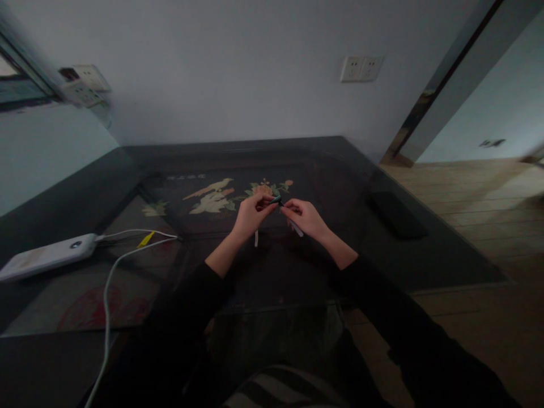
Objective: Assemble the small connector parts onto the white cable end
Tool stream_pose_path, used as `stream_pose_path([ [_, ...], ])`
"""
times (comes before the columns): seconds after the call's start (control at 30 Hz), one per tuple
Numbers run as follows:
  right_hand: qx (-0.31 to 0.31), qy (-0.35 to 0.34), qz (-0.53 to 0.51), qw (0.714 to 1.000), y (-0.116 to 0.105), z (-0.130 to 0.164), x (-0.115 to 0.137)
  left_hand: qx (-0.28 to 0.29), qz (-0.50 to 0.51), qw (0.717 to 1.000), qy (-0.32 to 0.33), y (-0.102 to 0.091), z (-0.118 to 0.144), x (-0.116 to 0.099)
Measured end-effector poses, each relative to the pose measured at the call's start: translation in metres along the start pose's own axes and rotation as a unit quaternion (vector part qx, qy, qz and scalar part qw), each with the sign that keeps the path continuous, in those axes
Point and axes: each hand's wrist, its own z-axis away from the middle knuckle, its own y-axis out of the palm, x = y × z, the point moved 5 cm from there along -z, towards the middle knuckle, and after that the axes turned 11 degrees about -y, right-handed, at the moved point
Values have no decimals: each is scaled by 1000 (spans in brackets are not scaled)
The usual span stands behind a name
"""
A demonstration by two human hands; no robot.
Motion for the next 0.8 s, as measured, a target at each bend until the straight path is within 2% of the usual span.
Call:
stream_pose_path([
  [0.63,-6,-19,29,999,-3,-2,1,10,-26,999,21,4,1,1],
  [0.8,-54,-18,37,998,-23,-5,-1,26,-10,999,16,6,0,3],
])
